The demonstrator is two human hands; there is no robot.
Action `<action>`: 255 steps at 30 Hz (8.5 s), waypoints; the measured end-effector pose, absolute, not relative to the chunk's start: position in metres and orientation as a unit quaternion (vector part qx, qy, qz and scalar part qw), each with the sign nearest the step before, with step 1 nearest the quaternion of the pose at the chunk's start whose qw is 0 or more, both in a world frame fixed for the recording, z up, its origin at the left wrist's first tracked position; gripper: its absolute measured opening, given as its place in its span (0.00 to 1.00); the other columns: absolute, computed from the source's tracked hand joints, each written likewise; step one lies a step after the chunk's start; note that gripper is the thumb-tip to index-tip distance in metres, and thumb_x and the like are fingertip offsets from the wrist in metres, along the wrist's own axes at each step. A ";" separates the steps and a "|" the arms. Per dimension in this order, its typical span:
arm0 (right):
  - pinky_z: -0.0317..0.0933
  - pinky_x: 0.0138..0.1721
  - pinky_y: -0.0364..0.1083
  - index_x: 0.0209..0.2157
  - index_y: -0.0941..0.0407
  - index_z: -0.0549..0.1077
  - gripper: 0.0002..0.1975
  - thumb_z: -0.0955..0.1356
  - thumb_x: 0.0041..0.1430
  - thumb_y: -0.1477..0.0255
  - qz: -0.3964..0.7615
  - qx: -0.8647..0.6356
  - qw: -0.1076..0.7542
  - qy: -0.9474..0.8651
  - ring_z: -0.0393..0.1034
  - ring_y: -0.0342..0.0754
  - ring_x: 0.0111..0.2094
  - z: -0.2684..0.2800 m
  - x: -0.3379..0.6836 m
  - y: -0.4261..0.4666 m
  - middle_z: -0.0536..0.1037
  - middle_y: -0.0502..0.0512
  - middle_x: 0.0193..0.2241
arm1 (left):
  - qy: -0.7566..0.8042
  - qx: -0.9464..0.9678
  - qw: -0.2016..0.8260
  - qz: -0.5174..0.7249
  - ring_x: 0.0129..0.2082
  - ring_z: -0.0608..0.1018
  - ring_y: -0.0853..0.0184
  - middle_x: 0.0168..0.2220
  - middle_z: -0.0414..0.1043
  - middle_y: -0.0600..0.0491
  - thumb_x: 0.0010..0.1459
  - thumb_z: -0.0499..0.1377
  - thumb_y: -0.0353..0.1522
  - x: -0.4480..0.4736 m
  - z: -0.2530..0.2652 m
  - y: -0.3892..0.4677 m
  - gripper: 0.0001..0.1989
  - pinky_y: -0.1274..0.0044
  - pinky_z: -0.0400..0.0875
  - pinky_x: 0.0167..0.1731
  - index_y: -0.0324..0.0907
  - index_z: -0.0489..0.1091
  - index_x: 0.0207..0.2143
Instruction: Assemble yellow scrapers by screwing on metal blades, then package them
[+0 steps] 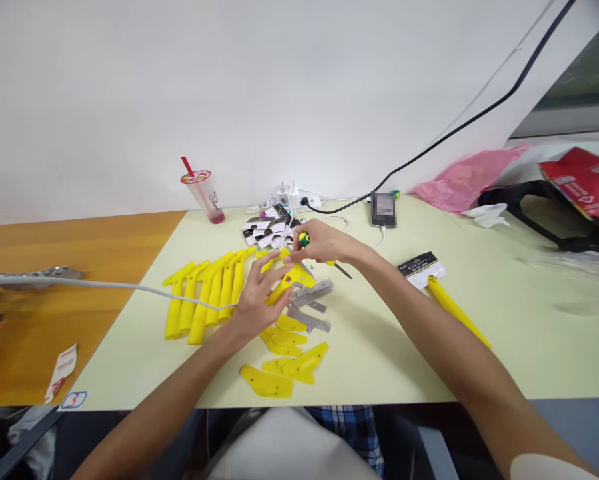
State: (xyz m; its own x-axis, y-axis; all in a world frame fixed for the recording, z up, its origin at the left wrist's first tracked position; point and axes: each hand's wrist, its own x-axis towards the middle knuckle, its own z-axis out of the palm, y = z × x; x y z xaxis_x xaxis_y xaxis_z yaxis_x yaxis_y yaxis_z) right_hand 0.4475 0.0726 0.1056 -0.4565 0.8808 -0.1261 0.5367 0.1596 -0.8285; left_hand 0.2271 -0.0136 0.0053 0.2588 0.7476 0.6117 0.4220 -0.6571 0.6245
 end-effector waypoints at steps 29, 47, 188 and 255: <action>0.53 0.21 0.42 0.31 0.55 0.76 0.17 0.81 0.58 0.60 0.397 -0.457 0.264 -0.751 0.61 0.38 0.20 0.121 0.466 0.074 0.72 0.45 0.23 | 0.327 0.843 -0.003 0.428 0.61 0.84 0.56 0.73 0.69 0.43 0.74 0.59 0.25 0.224 -0.002 -0.005 0.24 0.67 0.85 0.55 0.51 0.77 0.67; 0.61 0.37 0.46 0.37 0.57 0.85 0.15 0.75 0.66 0.58 0.334 -0.360 0.281 -0.825 0.74 0.47 0.36 0.134 0.474 0.066 0.86 0.56 0.35 | 0.304 0.279 0.750 0.518 0.33 0.81 0.74 0.46 0.75 0.50 0.58 0.72 0.26 0.235 0.037 -0.001 0.25 0.91 0.61 0.15 0.45 0.67 0.53; 0.61 0.35 0.48 0.43 0.53 0.83 0.22 0.74 0.64 0.48 0.349 -0.346 0.068 -0.868 0.72 0.49 0.37 0.119 0.475 0.076 0.85 0.54 0.42 | 0.265 0.266 0.783 0.496 0.32 0.81 0.71 0.41 0.71 0.54 0.60 0.72 0.28 0.224 0.023 0.000 0.22 0.89 0.61 0.10 0.47 0.66 0.50; 0.64 0.46 0.51 0.46 0.54 0.75 0.07 0.65 0.74 0.68 0.199 -0.403 0.211 -0.868 0.75 0.55 0.45 0.096 0.490 0.101 0.83 0.60 0.47 | 0.300 0.220 0.782 0.501 0.33 0.81 0.74 0.46 0.73 0.51 0.66 0.67 0.24 0.226 0.024 0.008 0.14 0.90 0.64 0.14 0.44 0.70 0.50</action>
